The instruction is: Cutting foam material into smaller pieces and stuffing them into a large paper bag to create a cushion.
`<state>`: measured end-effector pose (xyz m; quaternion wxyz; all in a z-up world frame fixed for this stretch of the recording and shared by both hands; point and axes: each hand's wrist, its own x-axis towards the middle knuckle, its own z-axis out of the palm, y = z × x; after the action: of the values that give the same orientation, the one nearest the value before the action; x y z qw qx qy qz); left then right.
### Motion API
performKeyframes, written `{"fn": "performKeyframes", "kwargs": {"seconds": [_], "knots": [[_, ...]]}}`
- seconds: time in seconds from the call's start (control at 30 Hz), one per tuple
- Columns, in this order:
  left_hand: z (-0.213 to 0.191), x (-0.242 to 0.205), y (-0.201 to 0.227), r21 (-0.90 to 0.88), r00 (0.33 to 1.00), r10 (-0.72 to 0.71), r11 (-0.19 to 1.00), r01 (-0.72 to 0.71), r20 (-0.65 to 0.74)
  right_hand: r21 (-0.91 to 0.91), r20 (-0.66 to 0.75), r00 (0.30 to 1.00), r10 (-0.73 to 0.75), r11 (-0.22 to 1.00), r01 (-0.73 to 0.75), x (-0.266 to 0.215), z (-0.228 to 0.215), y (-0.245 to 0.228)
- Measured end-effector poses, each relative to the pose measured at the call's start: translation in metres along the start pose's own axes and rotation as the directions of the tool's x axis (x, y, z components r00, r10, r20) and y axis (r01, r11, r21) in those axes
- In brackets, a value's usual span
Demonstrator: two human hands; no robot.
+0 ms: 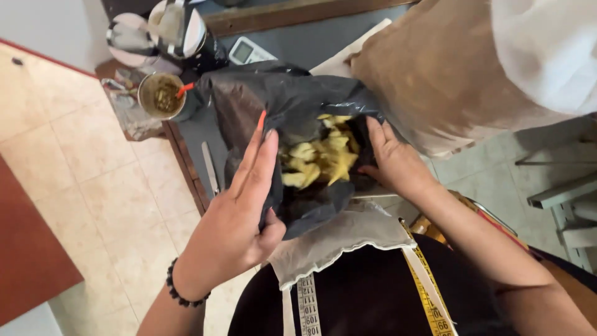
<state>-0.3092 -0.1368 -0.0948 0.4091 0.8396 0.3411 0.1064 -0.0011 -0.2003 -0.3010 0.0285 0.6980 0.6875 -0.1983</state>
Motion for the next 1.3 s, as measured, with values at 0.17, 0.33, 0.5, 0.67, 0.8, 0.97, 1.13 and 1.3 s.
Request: {"fn": "performKeyframes", "kwargs": {"seconds": [0.17,0.33,0.5,0.67,0.8,0.97,1.13,1.3], "knots": [[0.002,0.010,0.000,-0.002,0.998,0.004,1.000,-0.004,0.055,0.119,0.150,0.985,0.081,0.988,-0.099,0.003,-0.032,-0.017],[0.002,0.013,-0.019,0.136,0.997,-0.076,0.988,0.073,0.012,0.075,-0.205,0.977,0.053,0.996,-0.039,0.001,-0.017,-0.009],[0.023,0.007,-0.064,0.334,0.978,-0.205,0.921,0.202,-0.029,-0.076,-0.120,0.988,0.095,0.992,-0.105,0.009,-0.021,-0.019],[0.061,-0.011,-0.079,0.579,0.944,0.043,0.799,0.165,-0.328,-0.328,-0.380,0.914,-0.144,0.945,0.012,-0.024,-0.052,-0.028],[0.123,0.002,-0.106,0.595,0.926,0.290,0.799,-0.094,-0.244,-0.073,-0.260,0.844,-0.469,0.881,0.467,-0.013,-0.041,-0.030],[0.183,0.024,-0.127,0.498,0.948,0.306,0.810,-0.309,0.090,-0.031,-0.146,0.813,-0.564,0.824,0.566,0.038,0.023,-0.004],[0.183,0.022,-0.123,0.580,0.903,0.421,0.759,-0.297,-0.088,0.310,-0.047,0.934,-0.353,0.884,0.350,0.060,-0.025,-0.021],[0.162,0.016,-0.124,0.505,0.922,0.342,0.837,-0.211,-0.183,0.220,-0.257,0.844,-0.471,0.822,0.525,0.040,-0.022,-0.023]]}}
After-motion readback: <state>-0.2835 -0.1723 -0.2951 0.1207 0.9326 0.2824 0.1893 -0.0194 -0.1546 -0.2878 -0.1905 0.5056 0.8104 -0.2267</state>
